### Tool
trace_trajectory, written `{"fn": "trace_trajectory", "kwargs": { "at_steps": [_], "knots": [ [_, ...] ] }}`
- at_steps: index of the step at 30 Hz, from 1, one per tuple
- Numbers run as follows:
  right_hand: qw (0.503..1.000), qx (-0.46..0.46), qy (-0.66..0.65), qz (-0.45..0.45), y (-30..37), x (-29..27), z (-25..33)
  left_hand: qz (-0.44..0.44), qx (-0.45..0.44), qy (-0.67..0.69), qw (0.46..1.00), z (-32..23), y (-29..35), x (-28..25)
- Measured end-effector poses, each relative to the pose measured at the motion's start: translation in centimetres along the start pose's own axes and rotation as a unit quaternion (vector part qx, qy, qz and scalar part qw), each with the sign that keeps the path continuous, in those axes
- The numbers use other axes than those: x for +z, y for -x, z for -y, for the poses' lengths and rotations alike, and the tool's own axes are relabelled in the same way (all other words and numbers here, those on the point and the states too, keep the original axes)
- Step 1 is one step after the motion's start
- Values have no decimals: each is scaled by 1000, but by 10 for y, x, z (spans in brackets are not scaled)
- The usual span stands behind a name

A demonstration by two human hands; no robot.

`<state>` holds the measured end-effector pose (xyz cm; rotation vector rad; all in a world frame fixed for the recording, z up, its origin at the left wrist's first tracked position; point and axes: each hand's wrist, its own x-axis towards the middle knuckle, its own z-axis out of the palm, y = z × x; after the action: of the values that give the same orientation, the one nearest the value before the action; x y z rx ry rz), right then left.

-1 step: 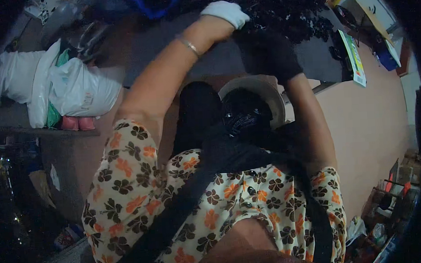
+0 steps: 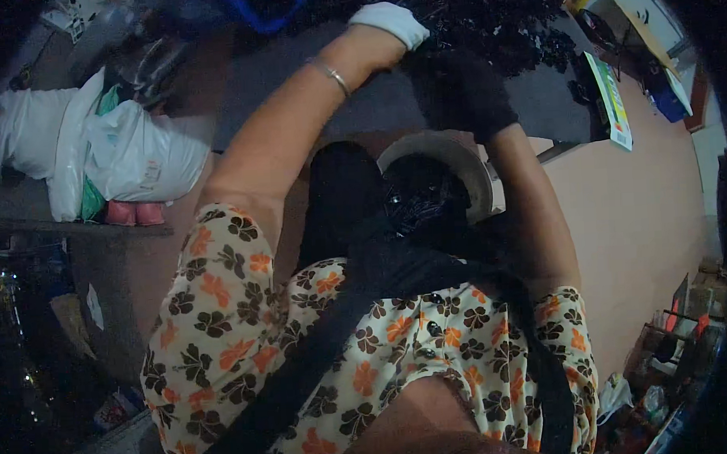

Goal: Manually assemble small black mechanical or electronic components at a workstation.

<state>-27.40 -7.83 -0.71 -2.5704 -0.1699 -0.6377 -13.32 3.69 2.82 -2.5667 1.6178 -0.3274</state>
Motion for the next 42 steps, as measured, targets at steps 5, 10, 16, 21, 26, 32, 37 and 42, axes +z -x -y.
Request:
{"fn": "trace_trajectory", "kwargs": {
  "at_steps": [5, 10, 16, 21, 26, 32, 37, 42],
  "knots": [
    [982, -84, 145, -83, -7, 4, 23, -39, -141, 70, 987, 14, 0, 27],
    [992, -52, 3, -118, 9, 10, 11, -237, -79, 289, 924, 31, 51, 37],
    [981, 7, -104, -163, 23, 11, 20, -193, -73, 576, 791, -3, 93, 18],
    [977, -125, 34, -167, 18, -3, 52, -211, -47, 633, 743, -29, 114, -2],
    [974, -137, 85, -161, 24, -9, 59, -191, -52, 667, 719, -45, 125, -23],
    [968, -165, 128, -136, 27, -17, 65, -159, -85, 716, 674, -45, 132, -30],
    [972, -165, 74, -150, 34, -15, 58, -162, -92, 722, 666, -48, 132, -20],
    [979, 16, -85, -183, 37, -2, 65, -253, -115, 683, 676, -54, 134, -10]
  ]
}}
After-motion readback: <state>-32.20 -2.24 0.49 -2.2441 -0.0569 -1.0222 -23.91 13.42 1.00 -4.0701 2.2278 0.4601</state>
